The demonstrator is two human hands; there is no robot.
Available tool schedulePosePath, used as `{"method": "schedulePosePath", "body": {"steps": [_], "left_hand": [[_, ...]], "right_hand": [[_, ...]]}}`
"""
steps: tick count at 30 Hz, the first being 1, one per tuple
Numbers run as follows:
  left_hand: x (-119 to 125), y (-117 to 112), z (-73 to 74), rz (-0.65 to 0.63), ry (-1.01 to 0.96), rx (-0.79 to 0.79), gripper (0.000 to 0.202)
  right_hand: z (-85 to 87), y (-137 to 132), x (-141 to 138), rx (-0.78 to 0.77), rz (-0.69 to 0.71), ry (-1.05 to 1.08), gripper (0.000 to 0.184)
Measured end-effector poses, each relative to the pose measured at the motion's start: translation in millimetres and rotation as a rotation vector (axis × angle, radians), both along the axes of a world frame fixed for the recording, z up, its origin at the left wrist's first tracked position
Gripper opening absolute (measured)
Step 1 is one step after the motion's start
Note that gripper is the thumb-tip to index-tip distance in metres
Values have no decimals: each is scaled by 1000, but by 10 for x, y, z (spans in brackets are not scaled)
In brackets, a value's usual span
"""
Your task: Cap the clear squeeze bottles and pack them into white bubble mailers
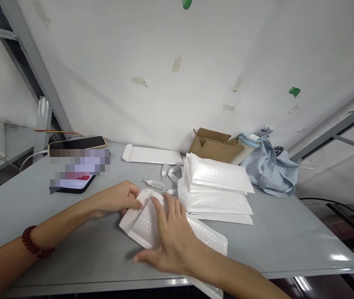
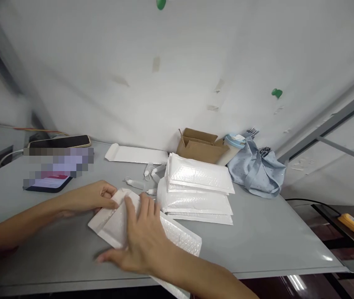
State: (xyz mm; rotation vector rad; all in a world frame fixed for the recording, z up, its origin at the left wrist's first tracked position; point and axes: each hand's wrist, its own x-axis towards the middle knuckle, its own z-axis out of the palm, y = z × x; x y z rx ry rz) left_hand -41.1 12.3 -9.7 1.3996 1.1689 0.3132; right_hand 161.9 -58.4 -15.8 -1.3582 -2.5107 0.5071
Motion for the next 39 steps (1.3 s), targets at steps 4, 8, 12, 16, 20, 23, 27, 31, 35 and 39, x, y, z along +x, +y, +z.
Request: {"method": "schedulePosePath", "body": {"steps": [4,8,12,16,20,23,27,31,35,39], "left_hand": [[45,-40,-8,-117,-61,-61,9],[-68,43,0,-167,-45,-93,17],[-163,223,-117,36,93,237,41],[-124,384,-330,106,245,839,41],[-56,452,-439,-62,329,957,37],[-105,452,-357,-66,341,931,36],[-374,403,-53,28,307,768,36],[-670,356,193,-85,182,602,29],[-619,320,152,-284,220,432,25],[-305,224,25,-390,153,409,29]], "right_hand": [[-14,-103,-69,34,54,-119,92],[-24,-66,-40,91,75,-59,67],[-30,11,20,131,65,74,52],[-25,61,64,63,80,231,48],[-8,87,71,-4,37,249,54],[2,100,59,-52,-6,201,62],[10,116,47,-105,-46,183,67],[11,136,52,-117,-72,212,69],[12,128,53,-139,-77,232,67],[9,99,37,-155,-50,252,66]]}}
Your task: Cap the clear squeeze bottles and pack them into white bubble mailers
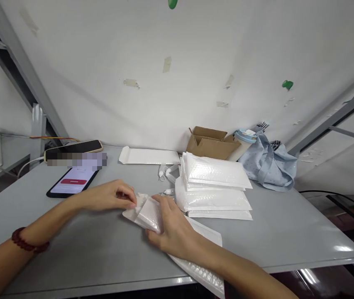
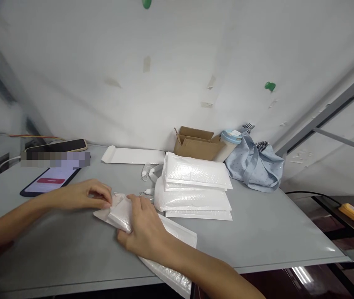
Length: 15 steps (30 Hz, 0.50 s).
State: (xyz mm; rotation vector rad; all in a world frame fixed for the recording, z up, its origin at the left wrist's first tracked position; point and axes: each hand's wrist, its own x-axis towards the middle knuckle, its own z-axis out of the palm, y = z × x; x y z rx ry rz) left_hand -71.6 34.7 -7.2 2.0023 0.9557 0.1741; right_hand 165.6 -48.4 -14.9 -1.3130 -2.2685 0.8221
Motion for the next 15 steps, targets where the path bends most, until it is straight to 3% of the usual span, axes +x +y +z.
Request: {"method": "schedulePosePath", "body": {"steps": [3,8,11,15], "left_hand": [[153,-51,-14,59,-75,-9,34],[304,132,-10,481,-58,279,42],[521,337,-85,507,48,467,42],[860,550,-233,514,70,496,58]], "right_hand": [[-21,-14,-10,23,20,1,66],[-80,-23,-12,66,39,-1,65],[-101,-26,-13,87,44,-3,65],[-110,-21,-16,87,36,-11,67]]}}
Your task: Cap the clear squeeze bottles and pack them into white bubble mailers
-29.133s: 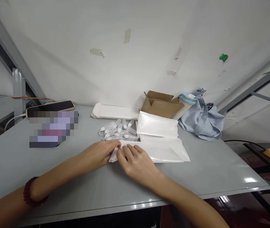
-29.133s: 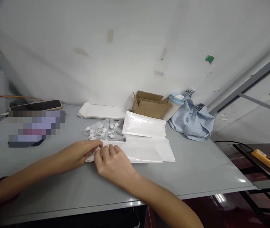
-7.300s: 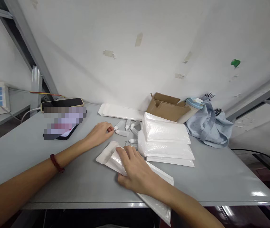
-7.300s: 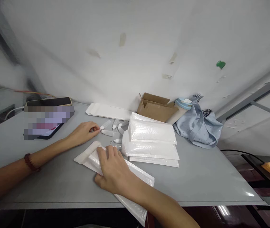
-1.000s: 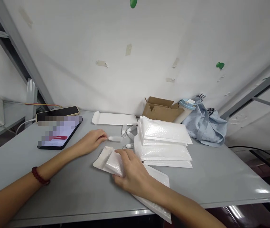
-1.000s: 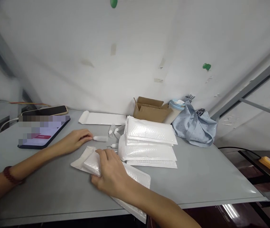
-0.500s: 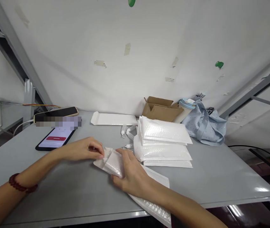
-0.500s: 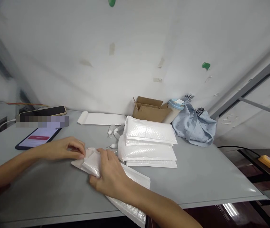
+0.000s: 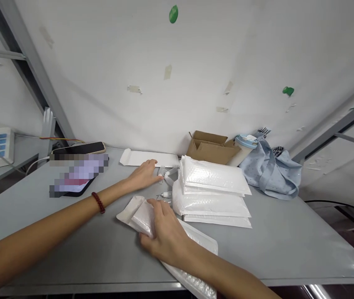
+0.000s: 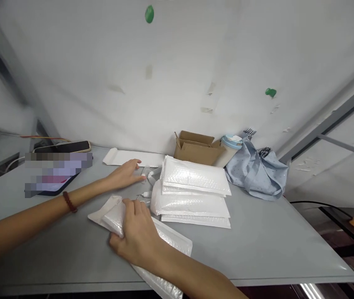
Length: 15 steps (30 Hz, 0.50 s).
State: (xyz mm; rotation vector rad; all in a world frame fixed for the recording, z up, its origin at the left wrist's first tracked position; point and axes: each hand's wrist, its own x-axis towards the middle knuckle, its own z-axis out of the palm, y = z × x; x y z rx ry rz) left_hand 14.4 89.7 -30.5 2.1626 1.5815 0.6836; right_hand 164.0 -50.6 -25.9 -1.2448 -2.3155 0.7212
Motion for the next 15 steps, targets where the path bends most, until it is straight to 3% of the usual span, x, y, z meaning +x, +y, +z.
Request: {"method": "schedulePosePath", "body": {"steps": [3,7,11,15], "left_hand": [[117,81,-72,13,-1,-31,46],[2,83,-11,45,-30,-60,35],[-376,-102,206,31,-84,-69,36],[-905,-451,419,-35,-83,-82,44]], "right_hand": [[6,15,7,-8,-2,-6,68],[42,59,47,-9,-23,-12,67],[75,116,84,-46,-81,7,66],[67,143,68,-90,-115,37,68]]}}
